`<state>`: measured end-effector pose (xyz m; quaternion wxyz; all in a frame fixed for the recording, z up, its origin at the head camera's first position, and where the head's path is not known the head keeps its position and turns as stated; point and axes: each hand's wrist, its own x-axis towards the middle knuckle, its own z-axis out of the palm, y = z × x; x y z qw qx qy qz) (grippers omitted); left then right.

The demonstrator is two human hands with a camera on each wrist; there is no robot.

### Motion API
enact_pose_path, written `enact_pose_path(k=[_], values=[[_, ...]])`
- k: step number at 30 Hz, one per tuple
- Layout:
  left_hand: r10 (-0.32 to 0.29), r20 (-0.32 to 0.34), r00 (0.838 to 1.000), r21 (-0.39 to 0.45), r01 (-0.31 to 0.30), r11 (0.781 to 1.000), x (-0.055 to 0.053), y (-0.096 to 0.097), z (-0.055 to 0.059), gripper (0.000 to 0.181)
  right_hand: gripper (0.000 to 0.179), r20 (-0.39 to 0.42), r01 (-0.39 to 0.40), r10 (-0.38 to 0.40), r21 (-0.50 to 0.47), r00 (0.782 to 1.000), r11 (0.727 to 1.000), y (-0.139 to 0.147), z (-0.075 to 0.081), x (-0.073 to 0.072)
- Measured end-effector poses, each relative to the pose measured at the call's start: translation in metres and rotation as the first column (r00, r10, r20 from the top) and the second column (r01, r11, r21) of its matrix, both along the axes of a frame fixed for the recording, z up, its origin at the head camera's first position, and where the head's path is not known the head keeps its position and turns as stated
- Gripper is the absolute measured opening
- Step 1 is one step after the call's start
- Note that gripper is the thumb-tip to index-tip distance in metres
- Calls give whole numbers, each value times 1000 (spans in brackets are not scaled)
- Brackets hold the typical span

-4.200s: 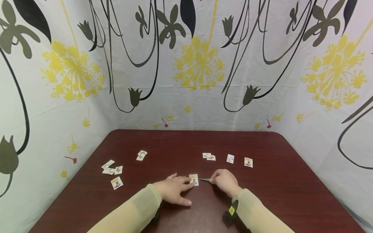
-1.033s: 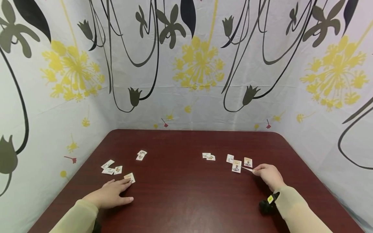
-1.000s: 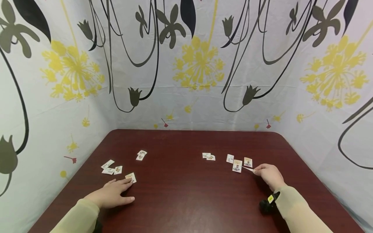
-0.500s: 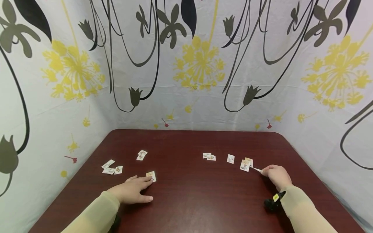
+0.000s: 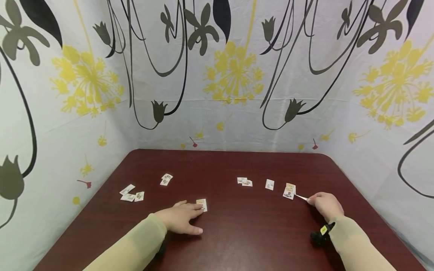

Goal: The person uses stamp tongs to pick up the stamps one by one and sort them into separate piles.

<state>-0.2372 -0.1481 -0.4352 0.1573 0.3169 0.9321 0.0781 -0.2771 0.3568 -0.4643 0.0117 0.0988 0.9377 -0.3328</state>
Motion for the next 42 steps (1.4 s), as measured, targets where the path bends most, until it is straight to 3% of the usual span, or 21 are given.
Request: enact_pose_path(k=[9, 22, 30, 37, 42], values=[[-2, -26, 1000, -36, 2, 999, -9, 14, -2, 74, 27, -8, -36, 37, 104, 999, 994, 6, 1, 3], [-15, -28, 1000, -50, 13, 999, -9, 24, 1, 75, 31, -34, -27, 32, 128, 999, 991, 6, 14, 20], [-36, -34, 999, -55, 35, 998, -9, 32, -1, 76, 30, -89, -50, 62, 131, 994, 990, -26, 16, 17], [-60, -50, 997, -67, 57, 996, -8, 40, -3, 76, 18, -155, -131, 152, 138, 976, 982, -71, 15, 10], [-83, -65, 994, -72, 78, 994, -8, 45, -4, 76, 11, -149, -196, 211, 108, 966, 975, -103, 13, 8]])
